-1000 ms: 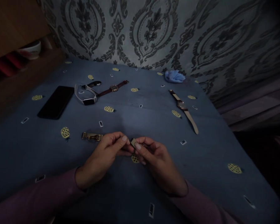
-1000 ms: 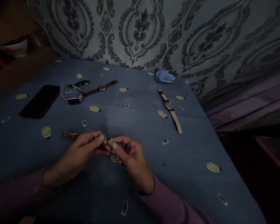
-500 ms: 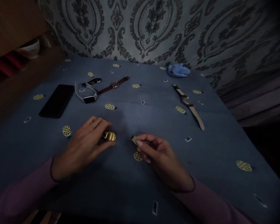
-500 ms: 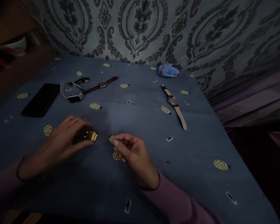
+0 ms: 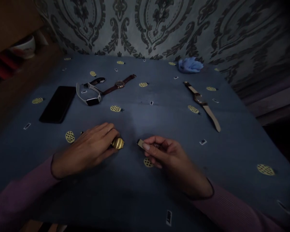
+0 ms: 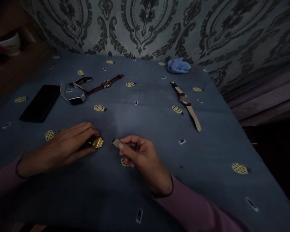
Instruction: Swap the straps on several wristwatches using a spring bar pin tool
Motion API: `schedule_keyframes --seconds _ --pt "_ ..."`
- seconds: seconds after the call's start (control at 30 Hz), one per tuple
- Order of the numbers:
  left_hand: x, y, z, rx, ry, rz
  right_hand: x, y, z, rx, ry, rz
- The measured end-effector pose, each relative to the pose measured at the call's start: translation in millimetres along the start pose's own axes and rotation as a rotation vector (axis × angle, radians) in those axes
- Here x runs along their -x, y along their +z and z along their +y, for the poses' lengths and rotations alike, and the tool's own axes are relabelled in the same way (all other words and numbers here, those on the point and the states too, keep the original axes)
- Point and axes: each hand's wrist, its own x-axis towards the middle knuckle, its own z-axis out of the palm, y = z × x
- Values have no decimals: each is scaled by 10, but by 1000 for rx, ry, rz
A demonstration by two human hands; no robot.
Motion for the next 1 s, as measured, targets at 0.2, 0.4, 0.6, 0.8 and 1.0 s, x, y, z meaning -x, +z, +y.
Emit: schedule_keyframes --seconds 0.2,0.4,0.6,0.8,1.0 --pt "-95 -100 -9 89 -18 -132 21 20 -47 -10 33 43" --pt "-142 -120 -47 197 11 -135 2 -5 -44 -2 38 -21" --pt "-172 -83 -35 357 109 -84 8 -28 -33 41 30 -67" --pt "-160 -32 -44 410 150 11 11 -50 -40 76 15 -142" --pt "-153 -9 -25 395 199 14 0 -74 -39 93 44 -178"
